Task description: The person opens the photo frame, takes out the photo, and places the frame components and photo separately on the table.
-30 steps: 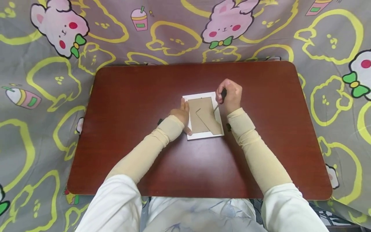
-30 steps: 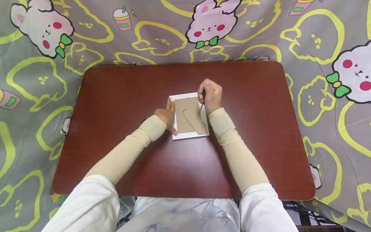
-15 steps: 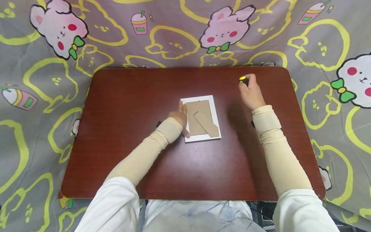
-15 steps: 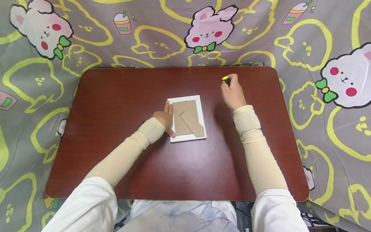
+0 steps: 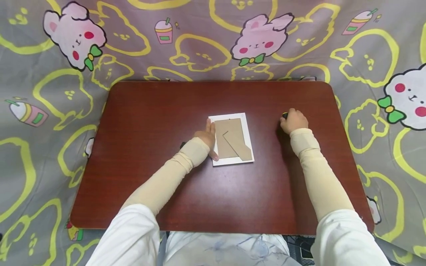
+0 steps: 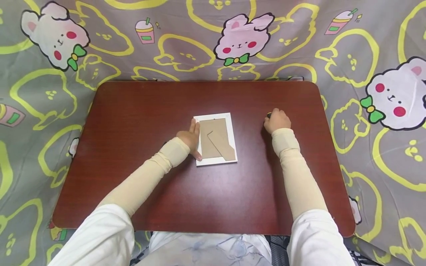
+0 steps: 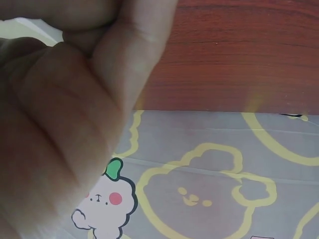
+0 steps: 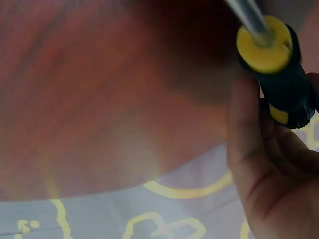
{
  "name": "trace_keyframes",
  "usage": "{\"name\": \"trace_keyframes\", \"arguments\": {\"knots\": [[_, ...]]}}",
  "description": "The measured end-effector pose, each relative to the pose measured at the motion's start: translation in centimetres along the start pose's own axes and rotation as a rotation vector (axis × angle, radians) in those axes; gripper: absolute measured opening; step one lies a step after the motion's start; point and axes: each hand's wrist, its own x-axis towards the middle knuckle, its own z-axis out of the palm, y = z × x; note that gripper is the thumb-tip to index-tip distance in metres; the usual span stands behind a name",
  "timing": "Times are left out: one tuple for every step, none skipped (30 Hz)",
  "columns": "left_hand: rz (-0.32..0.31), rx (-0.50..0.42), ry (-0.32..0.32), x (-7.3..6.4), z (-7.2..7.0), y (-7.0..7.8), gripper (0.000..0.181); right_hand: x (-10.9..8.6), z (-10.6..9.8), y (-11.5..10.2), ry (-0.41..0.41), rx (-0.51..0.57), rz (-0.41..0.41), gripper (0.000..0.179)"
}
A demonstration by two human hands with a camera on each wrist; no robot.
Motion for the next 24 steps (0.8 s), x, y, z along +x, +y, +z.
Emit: {"name": "trace_keyframes", "arguments": {"knots": [[0.003,-0.003,-0.001,0.0,0.0,0.0,0.146,0.0,0.2,0.2,-0.009,-0.011,0.001,0.048],[0.005,-0.007,-0.003,0.1,0.1,0.0,0.146,-0.1,0.3,0.3,-0.015,-0.018,0.002,0.049],[0.006,-0.007,-0.007,0.1,0.1,0.1,0.146,-0.1,0.4,0.4,-0.018,-0.021,0.003,0.05],[0.005,-0.012,-0.009,0.1,0.1,0.1,0.147,-0.2,0.5,0.5,-0.02,-0.024,0.005,0.051],[0.003,-0.015,-0.012,0.2,0.0,0.1,0.147,-0.2,0.5,0.5,-0.022,-0.026,0.007,0.051],[0.004,-0.015,-0.012,0.2,0.0,0.1,0.147,-0.2,0.5,0.4,-0.024,-0.023,0.01,0.052],[0.004,-0.015,-0.013,0.2,-0.1,0.1,0.147,-0.3,0.4,0.4,-0.027,-0.02,0.013,0.052],[0.004,-0.014,-0.013,0.2,-0.1,0.1,0.147,-0.3,0.4,0.4,-0.026,-0.015,0.017,0.053],[0.005,-0.011,-0.013,0.2,-0.2,0.1,0.147,-0.3,0.4,0.3,-0.029,-0.011,0.021,0.053],[0.006,-0.013,-0.01,0.1,-0.2,0.1,0.147,-0.2,0.4,0.4,-0.036,-0.008,0.024,0.054],[0.007,-0.011,-0.009,0.1,-0.2,0.1,0.147,-0.2,0.4,0.5,-0.043,-0.006,0.026,0.054],[0.007,-0.011,-0.009,0.1,-0.2,0.1,0.147,-0.2,0.5,0.5,-0.05,-0.003,0.028,0.056],[0.007,-0.013,-0.009,0.1,-0.2,0.1,0.147,-0.3,0.6,0.6,-0.053,0.0,0.031,0.057],[0.007,-0.013,-0.009,0.1,-0.2,0.1,0.146,-0.4,0.6,0.6,-0.047,0.004,0.036,0.059],[0.007,-0.016,-0.009,0.0,-0.3,0.1,0.146,-0.5,0.7,0.6,-0.037,0.004,0.037,0.061],[0.007,-0.021,-0.008,0.0,-0.3,0.1,0.146,-0.7,0.8,0.4,-0.019,0.002,0.034,0.063],[0.007,-0.024,-0.006,0.0,-0.3,0.1,0.146,-0.9,0.9,0.1,0.009,-0.002,0.027,0.065],[0.008,-0.027,-0.005,-0.1,-0.3,0.1,0.146,-1.2,1.0,-0.2,0.042,-0.007,0.016,0.066],[0.008,-0.034,-0.005,-0.1,-0.3,0.0,0.146,-1.4,1.2,-0.7,0.075,-0.012,0.001,0.066],[0.008,-0.041,-0.006,-0.1,-0.3,0.0,0.147,-1.8,1.4,-1.3,0.105,-0.012,-0.02,0.065],[0.007,-0.049,-0.007,-0.1,-0.2,0.0,0.147,-2.1,1.6,-1.9,0.122,-0.006,-0.048,0.063],[0.006,-0.056,-0.008,-0.1,-0.2,-0.1,0.147,-2.5,1.9,-2.6,0.122,0.02,-0.073,0.06],[0.003,-0.061,-0.009,-0.1,-0.2,-0.1,0.147,-2.8,2.2,-3.4,0.105,0.058,-0.098,0.056],[-0.001,-0.066,-0.013,-0.1,-0.1,-0.2,0.148,-3.2,2.6,-4.1,0.075,0.101,-0.124,0.052]]}}
